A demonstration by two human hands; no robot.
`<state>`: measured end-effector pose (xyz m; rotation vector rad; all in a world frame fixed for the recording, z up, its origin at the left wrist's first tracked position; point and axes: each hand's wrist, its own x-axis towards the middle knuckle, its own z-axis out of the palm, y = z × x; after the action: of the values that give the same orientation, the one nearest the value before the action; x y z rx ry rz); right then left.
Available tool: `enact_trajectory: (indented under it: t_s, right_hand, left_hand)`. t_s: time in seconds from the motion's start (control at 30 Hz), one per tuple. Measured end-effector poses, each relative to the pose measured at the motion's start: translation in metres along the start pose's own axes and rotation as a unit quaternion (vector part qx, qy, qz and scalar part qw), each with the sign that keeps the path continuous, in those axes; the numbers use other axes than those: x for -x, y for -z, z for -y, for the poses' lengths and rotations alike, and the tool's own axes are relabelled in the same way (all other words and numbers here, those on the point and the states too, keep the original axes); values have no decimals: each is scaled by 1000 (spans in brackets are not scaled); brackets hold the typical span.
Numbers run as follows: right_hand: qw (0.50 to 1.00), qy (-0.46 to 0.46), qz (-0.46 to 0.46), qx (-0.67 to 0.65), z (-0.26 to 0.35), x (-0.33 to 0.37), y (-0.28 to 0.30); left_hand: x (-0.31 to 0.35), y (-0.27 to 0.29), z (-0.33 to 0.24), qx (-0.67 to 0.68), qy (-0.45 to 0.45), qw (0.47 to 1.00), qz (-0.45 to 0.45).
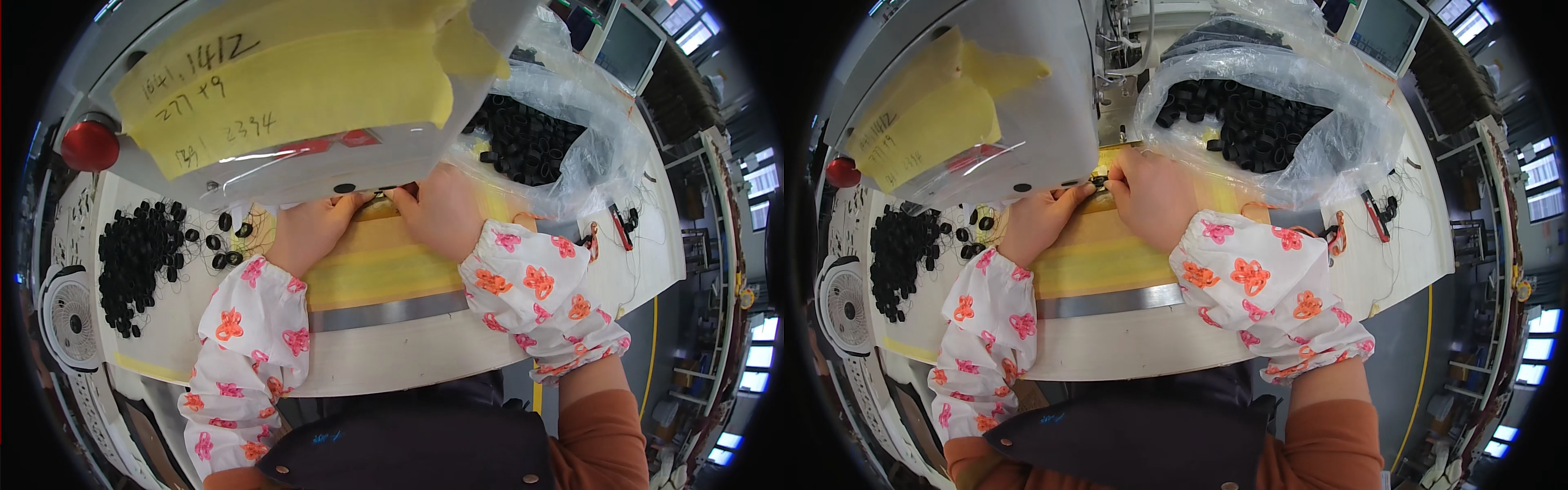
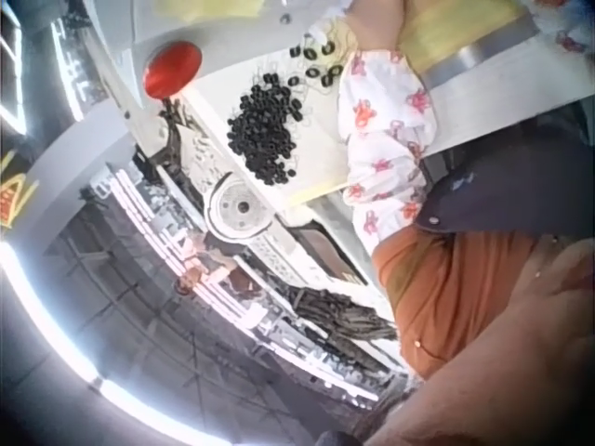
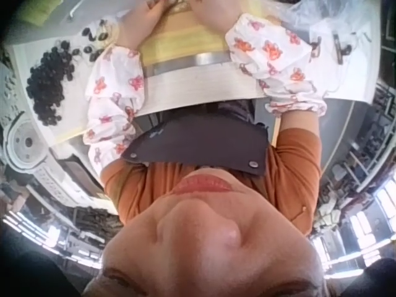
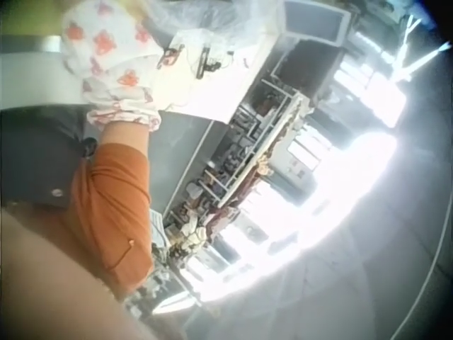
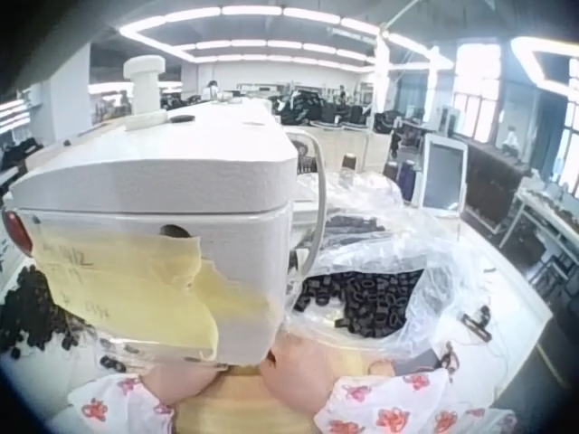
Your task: Using a sewing machine to attach small black components to a yellow substrate.
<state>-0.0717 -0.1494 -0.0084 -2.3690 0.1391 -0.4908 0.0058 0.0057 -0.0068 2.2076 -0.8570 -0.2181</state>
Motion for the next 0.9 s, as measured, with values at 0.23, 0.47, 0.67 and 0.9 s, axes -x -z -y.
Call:
enact_trajectory:
  t_s: [0.23,0.47,0.67,0.9]
  right_hand:
    - [999,22,-30,3,-5,-2,-10]
    - [999,13,-34,0,-9,-2,-6]
    - [999,38,-30,-18,-12,0,-9]
    - [992,96,-30,-70,-13,6,4]
  left_hand:
    - [0,1,1,17,-14,998,-52]
    - [-1,2,-16,-24,63,997,-23]
    - [7,-8,-1,32,42,995,-83]
    - [50,15,2,-184,-102,968,-137]
